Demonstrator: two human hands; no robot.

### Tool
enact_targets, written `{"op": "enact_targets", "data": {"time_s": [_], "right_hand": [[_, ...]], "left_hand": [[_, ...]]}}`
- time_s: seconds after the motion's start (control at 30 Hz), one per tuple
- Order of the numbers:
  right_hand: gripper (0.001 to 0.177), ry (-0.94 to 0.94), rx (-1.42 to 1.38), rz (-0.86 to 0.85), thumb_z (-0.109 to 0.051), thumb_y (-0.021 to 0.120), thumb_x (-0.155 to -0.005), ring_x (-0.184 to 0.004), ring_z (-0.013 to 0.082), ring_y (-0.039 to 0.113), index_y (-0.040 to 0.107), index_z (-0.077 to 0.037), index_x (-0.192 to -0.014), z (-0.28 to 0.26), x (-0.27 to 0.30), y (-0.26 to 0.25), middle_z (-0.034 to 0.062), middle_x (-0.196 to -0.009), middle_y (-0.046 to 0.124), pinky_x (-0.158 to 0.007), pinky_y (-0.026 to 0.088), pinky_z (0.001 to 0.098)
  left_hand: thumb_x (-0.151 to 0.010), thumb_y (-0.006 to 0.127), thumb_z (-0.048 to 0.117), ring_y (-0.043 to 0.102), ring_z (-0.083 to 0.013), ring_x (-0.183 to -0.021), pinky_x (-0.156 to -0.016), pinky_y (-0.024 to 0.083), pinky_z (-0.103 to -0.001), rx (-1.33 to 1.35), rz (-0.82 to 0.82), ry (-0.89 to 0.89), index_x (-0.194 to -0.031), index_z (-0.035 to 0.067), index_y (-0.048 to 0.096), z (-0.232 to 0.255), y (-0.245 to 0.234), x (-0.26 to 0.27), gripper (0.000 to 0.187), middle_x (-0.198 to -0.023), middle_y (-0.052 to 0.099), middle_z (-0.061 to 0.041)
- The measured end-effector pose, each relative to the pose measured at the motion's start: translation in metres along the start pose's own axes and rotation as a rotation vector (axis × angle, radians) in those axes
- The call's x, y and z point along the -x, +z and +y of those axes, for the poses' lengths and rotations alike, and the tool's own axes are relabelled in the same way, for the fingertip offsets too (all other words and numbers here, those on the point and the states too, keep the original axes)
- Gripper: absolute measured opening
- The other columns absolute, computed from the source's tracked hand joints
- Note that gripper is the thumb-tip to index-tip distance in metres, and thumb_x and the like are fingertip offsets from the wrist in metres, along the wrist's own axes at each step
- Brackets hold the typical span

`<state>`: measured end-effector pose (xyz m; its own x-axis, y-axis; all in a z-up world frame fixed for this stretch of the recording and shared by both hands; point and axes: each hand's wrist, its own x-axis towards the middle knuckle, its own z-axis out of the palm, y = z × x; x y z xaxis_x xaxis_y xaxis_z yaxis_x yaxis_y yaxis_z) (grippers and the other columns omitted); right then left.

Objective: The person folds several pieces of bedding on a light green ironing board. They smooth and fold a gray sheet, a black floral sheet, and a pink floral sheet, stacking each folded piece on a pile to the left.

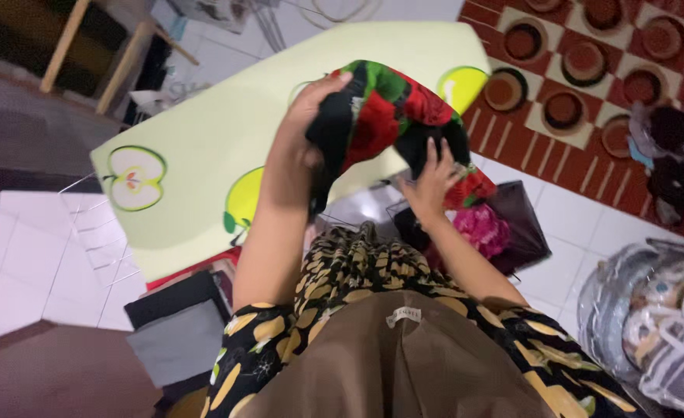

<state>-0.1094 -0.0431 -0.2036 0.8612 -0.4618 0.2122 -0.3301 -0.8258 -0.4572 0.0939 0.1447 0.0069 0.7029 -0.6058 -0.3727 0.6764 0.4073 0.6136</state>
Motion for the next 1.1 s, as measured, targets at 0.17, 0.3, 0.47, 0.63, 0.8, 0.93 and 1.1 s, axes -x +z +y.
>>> {"op": "enact_targets", "data": {"time_s": [0.17, 0.3, 0.47, 0.63, 0.8, 0.93, 1.1], "right_hand": [[0.120, 0.345, 0.060, 0.024, -0.047, 0.094, -0.071, -0.152, 0.0463, 0.015, 0.022, -0.013, -0.161, -0.001, -0.032, 0.038, 0.0255, -0.161, 0.019, -0.119, 0.001, 0.0729], [0.112, 0.283, 0.048, 0.055, -0.033, 0.092, -0.065, -0.153, 0.0415, 0.017, 0.034, -0.017, -0.159, -0.022, -0.078, 0.062, 0.0233, -0.165, 0.021, -0.115, 0.001, 0.0732], [0.034, -0.159, 0.114, -0.158, -0.014, 0.075, -0.088, -0.131, 0.0335, 0.055, 0.069, -0.012, -0.121, -0.052, -0.103, 0.107, 0.0135, -0.133, 0.065, -0.120, 0.011, 0.0697], [0.015, -0.163, -0.102, -0.035, -0.006, 0.064, -0.093, -0.095, 0.0379, 0.069, 0.072, -0.005, -0.106, -0.113, -0.095, 0.121, 0.0184, -0.098, 0.072, -0.099, 0.043, 0.0568], [0.019, -0.186, -0.182, -0.119, -0.005, 0.064, -0.096, -0.079, 0.0428, 0.067, 0.069, -0.001, -0.114, -0.192, -0.100, 0.073, 0.0236, -0.089, 0.068, -0.069, 0.052, 0.0487], [0.028, -0.237, -0.202, -0.355, -0.014, 0.077, -0.080, -0.075, 0.0384, 0.069, 0.070, -0.007, -0.107, -0.232, -0.128, 0.026, 0.0200, -0.086, 0.070, -0.066, 0.053, 0.0470], [0.032, -0.279, -0.082, -0.242, 0.002, 0.070, -0.078, -0.075, 0.0343, 0.067, 0.076, -0.014, -0.106, -0.215, -0.166, -0.017, 0.0142, -0.086, 0.069, -0.067, 0.053, 0.0453]], "left_hand": [[-0.091, 0.071, 0.017, 0.071, -0.0222, -0.082, -0.077, 0.059, -0.034, 0.261, -0.054, 0.086, -0.101, 0.000, 0.070, 0.079, -0.141, 0.008, 0.019, -0.091, 0.073, -0.010], [-0.090, 0.070, 0.007, 0.073, -0.0223, -0.090, -0.085, 0.061, -0.034, 0.144, 0.194, 0.559, -0.100, 0.001, 0.070, 0.129, -0.274, 0.014, 0.012, -0.095, 0.073, -0.011], [-0.105, 0.066, 0.018, 0.070, -0.0257, -0.087, -0.076, 0.056, -0.031, 0.627, 0.332, 0.457, -0.107, -0.004, 0.068, 0.171, -0.432, 0.046, 0.023, -0.100, 0.072, -0.018], [-0.099, 0.064, 0.031, 0.059, -0.0315, -0.105, -0.096, 0.044, -0.042, -0.600, 1.527, 0.514, -0.116, -0.003, 0.059, 0.098, -0.440, 0.043, 0.039, -0.114, 0.062, -0.018], [-0.071, 0.087, 0.033, 0.054, -0.0407, -0.118, -0.103, 0.041, -0.049, -1.187, 0.294, 0.846, -0.134, -0.003, 0.053, -0.018, -0.280, 0.023, 0.080, -0.126, 0.058, -0.023], [-0.077, 0.073, 0.017, 0.065, -0.0387, -0.112, -0.099, 0.051, -0.047, -1.469, 0.293, 0.745, -0.126, 0.009, 0.066, -0.020, -0.213, 0.001, 0.051, -0.124, 0.067, -0.017], [-0.070, 0.062, 0.004, 0.069, -0.0372, -0.100, -0.087, 0.055, -0.047, -1.596, 0.588, 0.692, -0.108, 0.007, 0.073, 0.021, -0.261, -0.010, 0.040, -0.109, 0.073, -0.015]]}}
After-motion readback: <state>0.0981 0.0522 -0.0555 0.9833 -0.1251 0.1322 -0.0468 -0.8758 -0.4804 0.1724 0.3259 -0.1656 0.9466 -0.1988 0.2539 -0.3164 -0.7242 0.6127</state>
